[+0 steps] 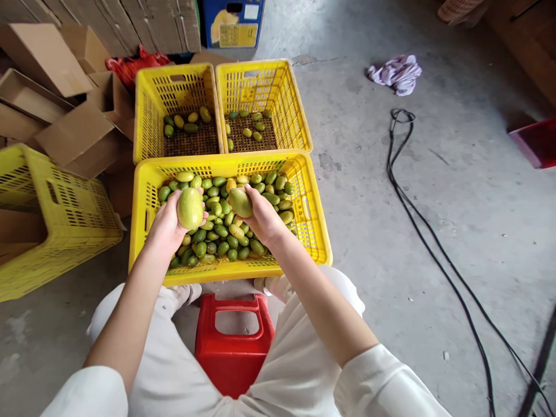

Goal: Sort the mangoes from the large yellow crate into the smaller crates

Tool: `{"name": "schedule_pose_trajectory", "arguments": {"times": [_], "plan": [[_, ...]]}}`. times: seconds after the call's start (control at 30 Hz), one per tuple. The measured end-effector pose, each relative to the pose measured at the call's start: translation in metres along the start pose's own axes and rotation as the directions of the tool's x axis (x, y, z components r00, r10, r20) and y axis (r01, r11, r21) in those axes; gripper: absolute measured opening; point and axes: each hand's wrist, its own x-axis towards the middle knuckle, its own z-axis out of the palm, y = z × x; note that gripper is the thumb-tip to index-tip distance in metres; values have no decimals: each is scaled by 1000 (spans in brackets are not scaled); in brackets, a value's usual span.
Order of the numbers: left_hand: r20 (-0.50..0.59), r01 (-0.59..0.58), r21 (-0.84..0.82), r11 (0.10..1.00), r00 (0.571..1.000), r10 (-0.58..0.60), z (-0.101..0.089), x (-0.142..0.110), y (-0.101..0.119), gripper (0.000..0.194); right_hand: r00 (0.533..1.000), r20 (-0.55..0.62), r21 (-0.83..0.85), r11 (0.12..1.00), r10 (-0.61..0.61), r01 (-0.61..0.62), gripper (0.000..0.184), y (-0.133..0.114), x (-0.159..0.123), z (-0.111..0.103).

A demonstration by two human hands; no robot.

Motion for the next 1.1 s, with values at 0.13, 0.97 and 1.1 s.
{"name": "schedule_pose_trajectory", "arguments": {"times": [0.13,0.97,1.1], "plan": [[30,35,-36,999,999,-34,1,1,4,44,999,38,5,1000,-20,20,51,-2,-2,-2],[28,-95,-39,995,995,96,8,-10,1,21,994,47,-174,979,-97,104,47,1,-3,-5],[62,-53,-26,998,997,55,5,-4,-1,31,991,71,-143,982,-115,124,42,3,-2,-6]]}}
